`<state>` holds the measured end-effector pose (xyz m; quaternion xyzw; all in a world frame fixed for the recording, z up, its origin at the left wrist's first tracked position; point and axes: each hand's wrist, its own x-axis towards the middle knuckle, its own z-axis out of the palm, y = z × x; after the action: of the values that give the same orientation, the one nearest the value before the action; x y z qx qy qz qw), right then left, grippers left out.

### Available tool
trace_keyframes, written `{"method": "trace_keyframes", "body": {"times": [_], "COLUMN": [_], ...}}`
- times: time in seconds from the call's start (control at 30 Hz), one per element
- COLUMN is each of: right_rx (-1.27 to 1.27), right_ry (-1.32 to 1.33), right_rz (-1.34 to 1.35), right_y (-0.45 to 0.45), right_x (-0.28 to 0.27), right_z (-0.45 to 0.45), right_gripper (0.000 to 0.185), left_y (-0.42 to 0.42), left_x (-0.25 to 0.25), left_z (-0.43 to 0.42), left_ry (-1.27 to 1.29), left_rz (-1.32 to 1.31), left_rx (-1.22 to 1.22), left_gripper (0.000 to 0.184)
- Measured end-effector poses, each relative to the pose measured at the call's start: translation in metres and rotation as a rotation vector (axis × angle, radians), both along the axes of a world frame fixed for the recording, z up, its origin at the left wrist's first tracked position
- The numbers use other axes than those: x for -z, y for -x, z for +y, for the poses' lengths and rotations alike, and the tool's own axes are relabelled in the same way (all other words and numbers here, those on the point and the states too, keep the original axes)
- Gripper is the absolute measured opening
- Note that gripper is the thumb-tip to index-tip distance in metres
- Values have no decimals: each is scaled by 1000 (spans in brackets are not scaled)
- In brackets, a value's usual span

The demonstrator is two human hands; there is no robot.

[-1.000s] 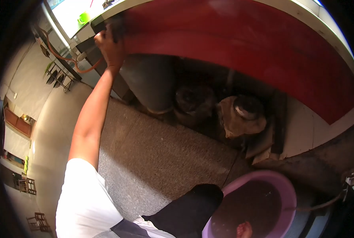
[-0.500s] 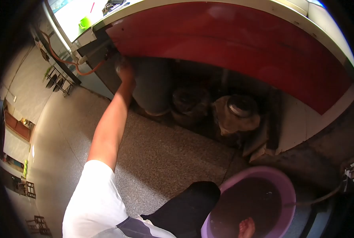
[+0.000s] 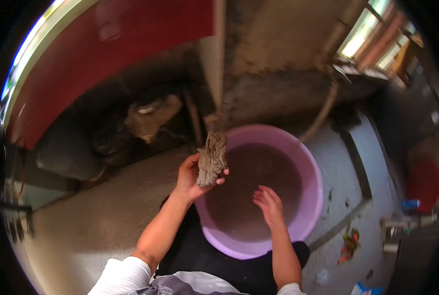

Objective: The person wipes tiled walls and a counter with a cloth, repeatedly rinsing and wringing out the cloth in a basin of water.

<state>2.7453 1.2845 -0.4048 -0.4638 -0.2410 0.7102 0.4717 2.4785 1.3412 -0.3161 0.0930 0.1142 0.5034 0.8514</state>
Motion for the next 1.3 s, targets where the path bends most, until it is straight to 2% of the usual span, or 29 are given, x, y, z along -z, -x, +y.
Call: {"method": "trace_keyframes", "body": {"times": [0.07,0.17,0.2,0.23,0.27,0.33,0.37,0.4,0.5,0.53,0.57,0.6,0.63,0.67,0.73,0.8,0.83,0.87,0.9,0.93,0.97,1.0,1.03,1.07,1.1,1.13,1.2,1.23,1.3], "right_rx": [3,21,26,25,45,-34,42,49,155,235,316,321,347,371,400,369,332,288,-24,-329,-295,-251,-276,-171,-58,-66,-185,-207,-211], "right_ry": [-76,-148,-129,-95,-88,-113,-58,-59,-38,-24,-8,-9,27,59,342,530,491,454,402,350,394,427,415,213,12,7,409,403,441], "right_rz": [35,108,147,170,174,-48,9,12,-49,-164,-278,-276,-464,-651,-538,-491,-495,-500,-429,-355,-513,-673,-676,-758,-829,-832,-320,-330,-131], "right_y": [0,-1,-1,60,53,37,26,13,-13,-13,-13,-19,-26,-31,-31,-15,-2,9,2,-9,-9,-9,-16,-25,-28,-22,-2,-3,-1], "right_x": [-5,-14,-23,-62,-50,-38,-37,-32,-7,0,7,26,55,79,106,102,96,92,108,125,126,126,139,161,173,158,92,91,94], "right_z": [7,11,11,12,15,17,17,17,11,10,10,10,10,10,-4,-14,-22,-29,-32,-34,-35,-33,-34,-36,-37,-37,-32,-27,-23], "right_gripper": [40,44,42,40,40,32,20,20,12,11,11,11,11,12,16,19,19,20,24,28,30,31,31,32,33,33,29,29,31], "left_y": [-43,-82,-93,-39,-50,-67,-82,-94,-120,-125,-128,-131,-126,-125,-121,-111,-104,-101,-100,-102,-105,-106,-108,-110,-111,-110,-111,-113,-119], "left_x": [18,43,51,28,45,65,75,83,78,84,92,103,123,134,154,201,223,231,235,239,235,230,214,205,212,214,217,218,222], "left_z": [-4,-15,-18,-22,-23,-23,-26,-30,-43,-47,-50,-53,-53,-53,-58,-75,-82,-86,-89,-87,-83,-78,-76,-75,-76,-75,-70,-68,-66], "left_ry": [44,161,163,170,170,149,124,123,319,316,357,395,278,270,182,-369,-647,-709,-764,-752,-740,-716,-403,-107,76,81,126,137,348], "left_rz": [-42,-2,1,-10,1,-20,-55,-50,151,154,278,400,426,431,1008,1755,1859,1866,1870,1825,1761,1777,1660,1514,1378,1375,1048,1042,861], "left_rx": [103,182,212,230,243,315,365,372,333,335,262,185,211,209,219,-65,-346,-304,-253,-69,112,89,104,120,29,21,39,16,-321], "left_gripper": [52,74,74,74,74,74,75,75,68,68,63,60,50,50,40,30,30,28,26,24,22,22,19,16,16,16,29,29,41]}}
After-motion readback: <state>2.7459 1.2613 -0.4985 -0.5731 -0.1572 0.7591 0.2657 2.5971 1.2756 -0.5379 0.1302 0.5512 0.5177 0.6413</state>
